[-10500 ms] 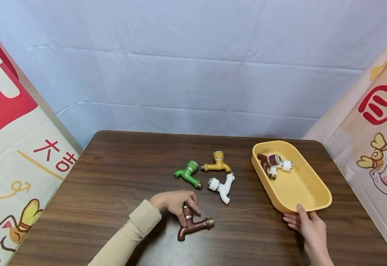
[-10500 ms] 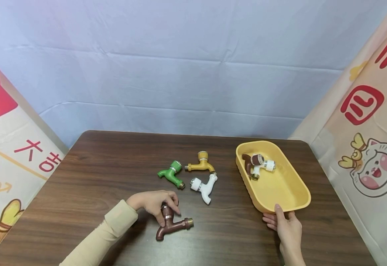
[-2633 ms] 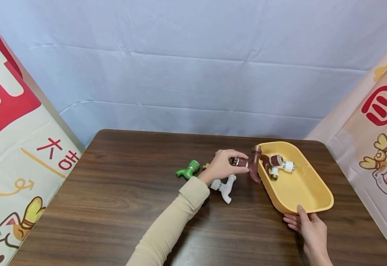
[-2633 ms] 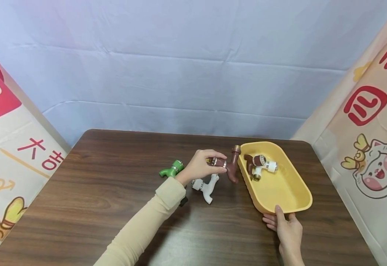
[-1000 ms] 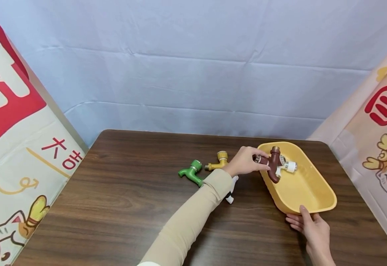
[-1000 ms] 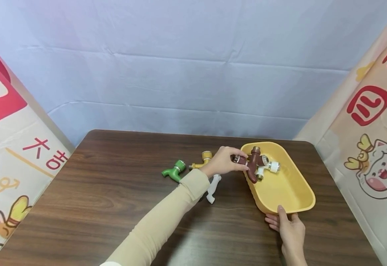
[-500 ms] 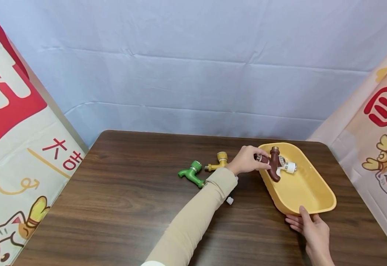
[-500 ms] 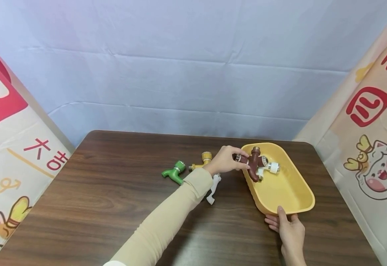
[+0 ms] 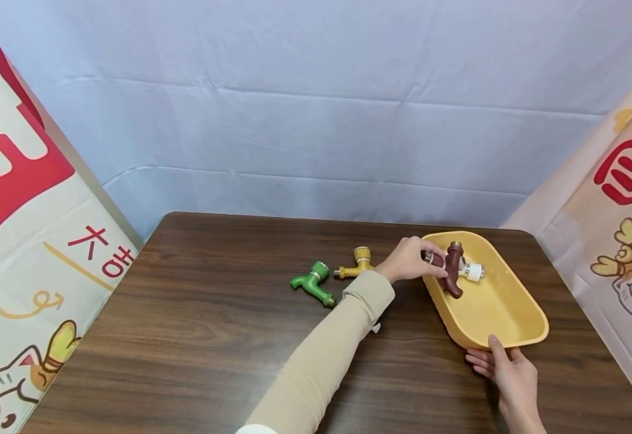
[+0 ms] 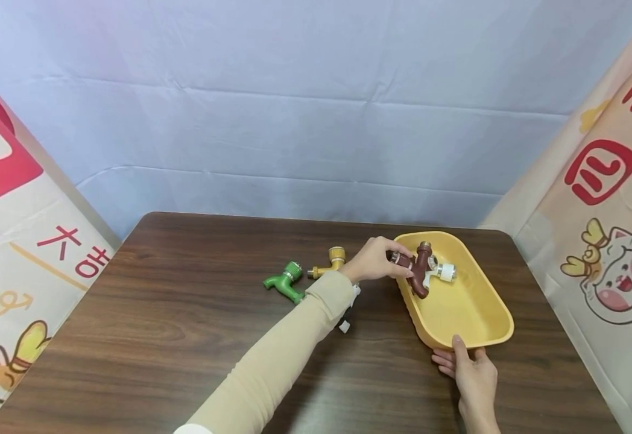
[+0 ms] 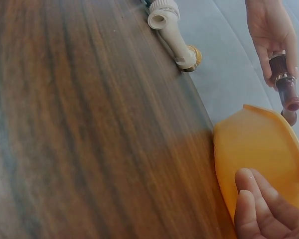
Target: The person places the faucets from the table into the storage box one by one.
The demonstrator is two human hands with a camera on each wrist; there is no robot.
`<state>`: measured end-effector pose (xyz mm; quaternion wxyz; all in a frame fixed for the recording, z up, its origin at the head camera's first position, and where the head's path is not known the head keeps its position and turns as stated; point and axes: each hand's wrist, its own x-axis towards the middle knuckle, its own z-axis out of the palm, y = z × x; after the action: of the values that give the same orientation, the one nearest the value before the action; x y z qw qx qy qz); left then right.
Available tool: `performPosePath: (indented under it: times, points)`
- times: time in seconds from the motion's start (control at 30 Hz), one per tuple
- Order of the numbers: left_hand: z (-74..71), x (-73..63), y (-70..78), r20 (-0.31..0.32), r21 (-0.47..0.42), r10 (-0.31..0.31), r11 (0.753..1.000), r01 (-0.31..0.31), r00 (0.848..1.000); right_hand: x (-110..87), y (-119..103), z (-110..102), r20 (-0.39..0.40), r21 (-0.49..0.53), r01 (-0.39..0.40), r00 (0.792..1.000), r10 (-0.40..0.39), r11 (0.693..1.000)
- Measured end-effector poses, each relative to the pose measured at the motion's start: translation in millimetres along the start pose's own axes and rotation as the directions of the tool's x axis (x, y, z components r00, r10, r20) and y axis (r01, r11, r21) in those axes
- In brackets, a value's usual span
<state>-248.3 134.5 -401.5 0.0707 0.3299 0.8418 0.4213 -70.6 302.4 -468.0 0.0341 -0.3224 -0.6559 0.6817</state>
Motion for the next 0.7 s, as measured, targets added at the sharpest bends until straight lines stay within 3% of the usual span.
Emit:
performPosePath:
  times: [0.33,0.57,0.7]
  points:
    - [9.1,6.3,1.9,0.031,0.037,-0.022,0.999,0.021,0.999,1.1,1,0,0.014,0.011,0.019,1.000,-0.019,1.000]
    - [13.1,9.2,7.2,0.051,0.082,-0.007,0.997,0.003,0.999,19.0,19,-9,0.053,0.053,0.127,0.990,-0.130,0.990]
    - [15.1,11.8,10.6,0.081,0.099,-0.004,0.995,-0.004,0.997,28.1,26,-12,0.051,0.099,0.107,0.992,-0.112,0.989]
